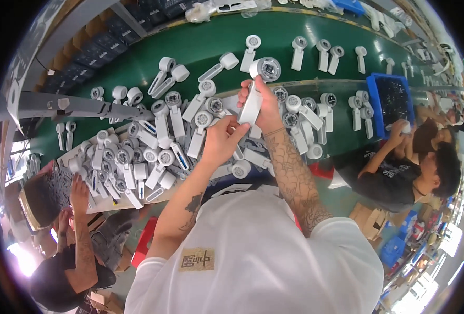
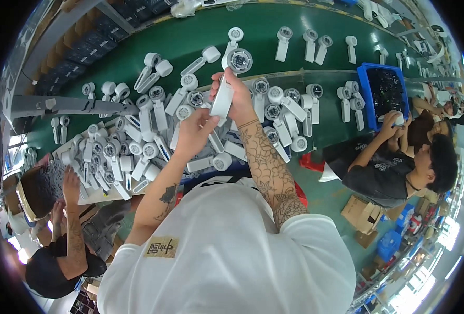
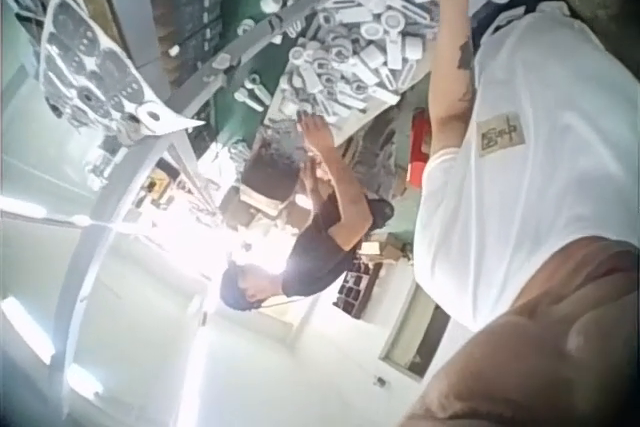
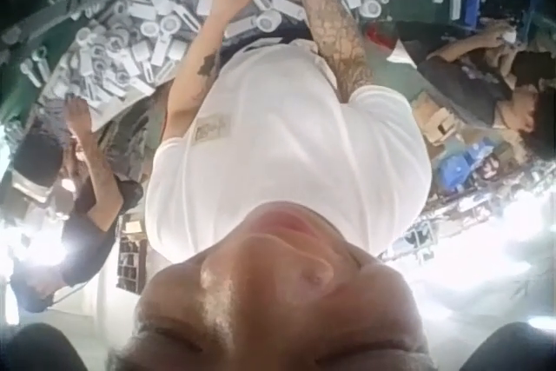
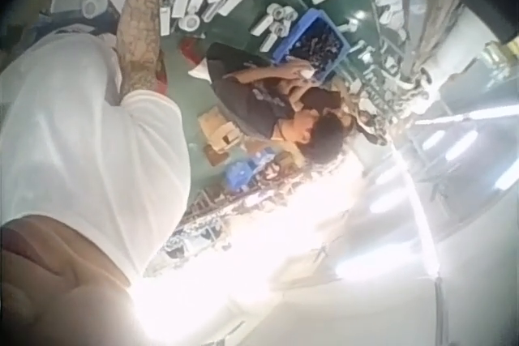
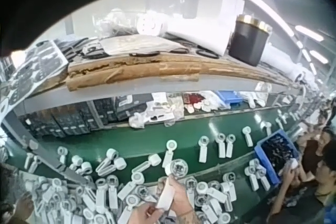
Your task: The person assembles handheld fans by hand on a production line, joining plastic housings and electronic components, then inspects the finished fans.
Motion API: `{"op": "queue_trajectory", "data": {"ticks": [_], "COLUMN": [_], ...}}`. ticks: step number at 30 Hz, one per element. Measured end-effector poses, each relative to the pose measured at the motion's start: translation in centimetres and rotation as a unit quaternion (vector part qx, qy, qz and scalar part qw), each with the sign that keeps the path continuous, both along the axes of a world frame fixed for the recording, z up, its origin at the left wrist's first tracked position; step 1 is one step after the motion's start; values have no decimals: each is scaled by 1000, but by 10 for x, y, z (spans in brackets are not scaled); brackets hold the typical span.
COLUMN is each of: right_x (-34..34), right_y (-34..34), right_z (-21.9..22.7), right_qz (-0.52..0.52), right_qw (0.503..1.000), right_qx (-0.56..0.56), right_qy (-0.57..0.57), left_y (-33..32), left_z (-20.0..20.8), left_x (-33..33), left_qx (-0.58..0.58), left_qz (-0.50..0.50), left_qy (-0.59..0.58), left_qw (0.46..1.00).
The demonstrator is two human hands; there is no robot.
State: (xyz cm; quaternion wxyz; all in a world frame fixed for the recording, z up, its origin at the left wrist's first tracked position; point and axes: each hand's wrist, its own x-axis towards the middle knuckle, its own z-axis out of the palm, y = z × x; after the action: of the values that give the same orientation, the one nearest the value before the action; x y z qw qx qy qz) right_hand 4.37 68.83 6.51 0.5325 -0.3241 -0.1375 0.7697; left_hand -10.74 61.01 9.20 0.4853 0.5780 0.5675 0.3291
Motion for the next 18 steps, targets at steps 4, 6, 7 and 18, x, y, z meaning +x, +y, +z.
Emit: {"op": "queue_trajectory", "data": {"ticks": [4, 6, 7, 18], "right_x": [-2, -4, -3, 85], "right_y": [-20, -20, -19, 102], "right_z": [36, 34, 28, -71], "right_qz": [15, -9, -9, -99], "right_qw": [995, 996, 996, 966], "right_qx": [35, 33, 37, -151], "right_qy": [90, 83, 84, -187], "left_y": [-4, 0, 2, 168], "left_z": [6, -2, -3, -128], "left_x": [23, 26, 30, -6], "left_qx": [25, -29, -25, 131], "left_qz": [77, 81, 81, 94], "left_qy": [-49, -90, -90, 363], "left_qw": [996, 992, 992, 918]}}
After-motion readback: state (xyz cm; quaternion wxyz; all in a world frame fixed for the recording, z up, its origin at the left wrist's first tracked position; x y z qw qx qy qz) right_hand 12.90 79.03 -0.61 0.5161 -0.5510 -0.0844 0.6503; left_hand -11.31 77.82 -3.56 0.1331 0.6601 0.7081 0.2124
